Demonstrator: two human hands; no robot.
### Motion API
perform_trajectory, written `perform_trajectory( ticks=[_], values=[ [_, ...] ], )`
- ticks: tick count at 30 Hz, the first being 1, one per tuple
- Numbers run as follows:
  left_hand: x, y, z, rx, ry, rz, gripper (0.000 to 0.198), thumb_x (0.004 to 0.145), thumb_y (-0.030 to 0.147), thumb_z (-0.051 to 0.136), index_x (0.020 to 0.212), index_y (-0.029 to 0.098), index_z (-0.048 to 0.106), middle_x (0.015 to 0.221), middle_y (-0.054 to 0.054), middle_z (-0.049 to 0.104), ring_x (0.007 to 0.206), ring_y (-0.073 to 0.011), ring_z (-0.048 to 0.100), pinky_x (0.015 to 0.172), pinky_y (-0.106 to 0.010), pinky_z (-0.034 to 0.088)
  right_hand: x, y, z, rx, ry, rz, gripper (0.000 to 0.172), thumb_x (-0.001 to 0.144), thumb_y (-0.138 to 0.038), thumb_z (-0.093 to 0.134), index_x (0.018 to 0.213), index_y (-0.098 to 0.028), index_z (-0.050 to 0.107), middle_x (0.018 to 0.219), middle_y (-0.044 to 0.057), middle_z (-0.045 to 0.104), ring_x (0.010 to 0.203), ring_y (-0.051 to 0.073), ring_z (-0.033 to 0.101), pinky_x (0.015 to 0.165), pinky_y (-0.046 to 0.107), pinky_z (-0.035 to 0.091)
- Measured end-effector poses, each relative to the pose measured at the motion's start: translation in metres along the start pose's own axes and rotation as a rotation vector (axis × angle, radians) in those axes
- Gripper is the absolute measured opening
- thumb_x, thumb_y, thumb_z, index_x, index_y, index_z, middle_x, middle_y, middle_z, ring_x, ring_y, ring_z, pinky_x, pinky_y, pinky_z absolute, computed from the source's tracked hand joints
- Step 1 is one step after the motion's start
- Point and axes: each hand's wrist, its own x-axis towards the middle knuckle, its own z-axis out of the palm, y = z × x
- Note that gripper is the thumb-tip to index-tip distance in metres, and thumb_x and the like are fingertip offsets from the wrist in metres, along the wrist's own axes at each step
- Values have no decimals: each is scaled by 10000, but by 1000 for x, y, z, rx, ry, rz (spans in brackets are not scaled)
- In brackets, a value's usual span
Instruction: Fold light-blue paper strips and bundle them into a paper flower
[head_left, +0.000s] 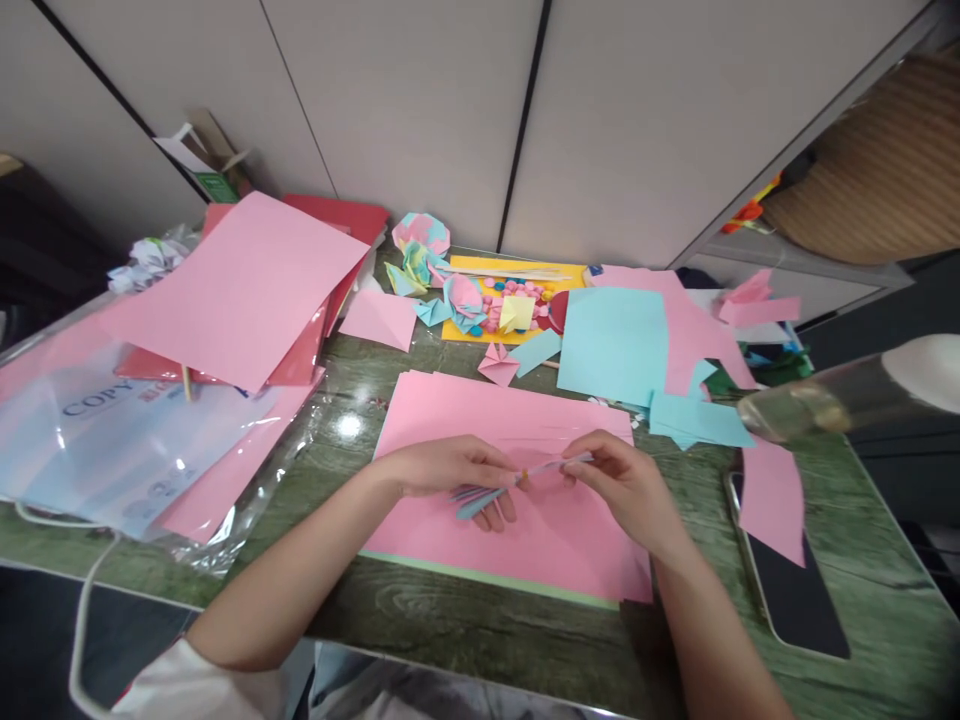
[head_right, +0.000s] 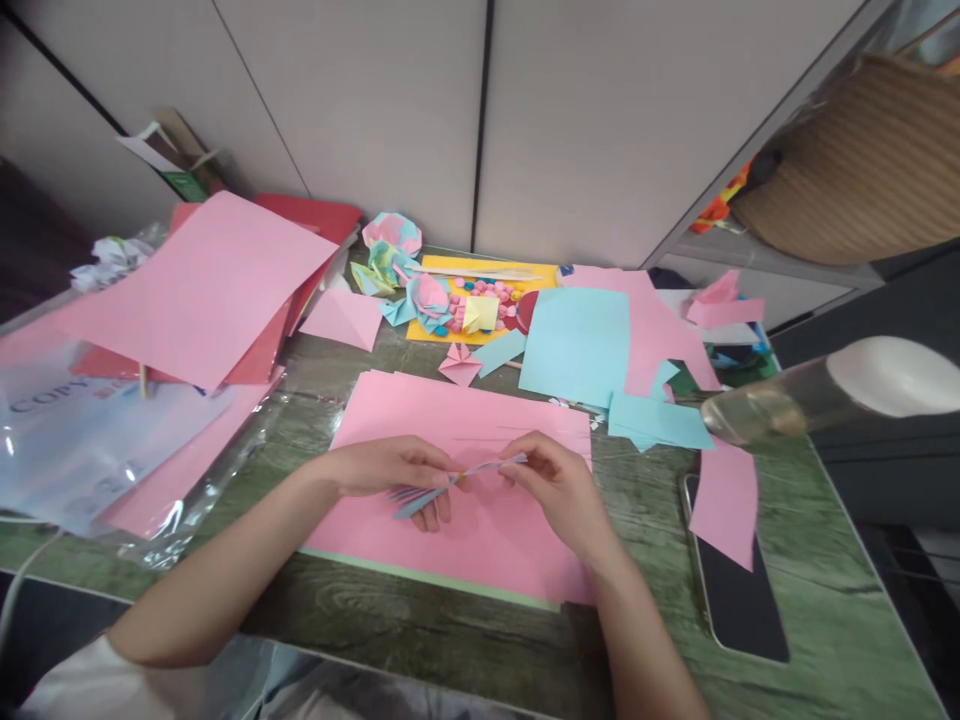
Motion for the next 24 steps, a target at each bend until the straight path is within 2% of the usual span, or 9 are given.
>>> perform_trajectory(
  ticks=[6, 8, 10, 13, 16, 19, 24],
  values=[
    [-12, 11, -1, 164, 86, 6, 341, 829, 418, 395, 955, 159, 579, 653, 17, 480, 477, -57, 433, 490, -214, 341, 2, 5, -8, -44, 42, -62, 104, 755, -288, 583, 798, -197, 558, 661, -3, 577, 607, 125, 564, 582, 250, 452],
    [-11, 9, -3, 168, 138, 9, 346, 827, 414, 390, 937, 156, 592, 622, 33, 407, 452, -47, 357, 453, -210, 278, 3, 7, -9, -131, 61, -102, 135, 747, -314, 587, 817, -200, 568, 740, 22, 601, 692, 152, 579, 629, 277, 462],
    [-8, 7, -4, 137, 178, 12, 331, 810, 409, 423, 899, 145, 601, 600, 44, 332, 450, -44, 273, 429, -209, 207, 4, 8, -9, -258, 99, -185, 167, 727, -331, 606, 840, -210, 587, 887, 51, 613, 844, 187, 568, 735, 324, 454],
    [-5, 4, -6, 95, 173, 2, 322, 788, 414, 462, 885, 141, 600, 571, 58, 236, 463, -50, 186, 430, -218, 129, 4, 9, -3, -460, 126, -333, 183, 713, -334, 627, 870, -240, 613, 1007, 52, 605, 976, 212, 510, 851, 386, 395],
    [-1, 4, -7, 52, 131, -39, 328, 761, 428, 500, 884, 139, 592, 570, 63, 210, 465, -49, 161, 438, -227, 102, 3, 8, 6, -585, 89, -407, 142, 736, -329, 609, 860, -265, 635, 914, 30, 644, 917, 206, 502, 834, 394, 368],
    [3, 4, -8, -5, 101, -82, 355, 740, 443, 524, 914, 137, 577, 564, 70, 198, 456, -46, 151, 439, -229, 88, 3, 8, 13, -658, 54, -403, 111, 762, -330, 579, 825, -271, 649, 823, 8, 664, 860, 196, 491, 815, 390, 327],
    [12, -2, -10, -78, 140, -90, 408, 720, 444, 552, 1026, 176, 528, 555, 80, 172, 459, -48, 141, 449, -223, 93, 4, 8, 17, -781, 104, -399, 116, 789, -327, 551, 821, -276, 650, 804, -21, 674, 869, 178, 480, 860, 394, 230]
  ],
)
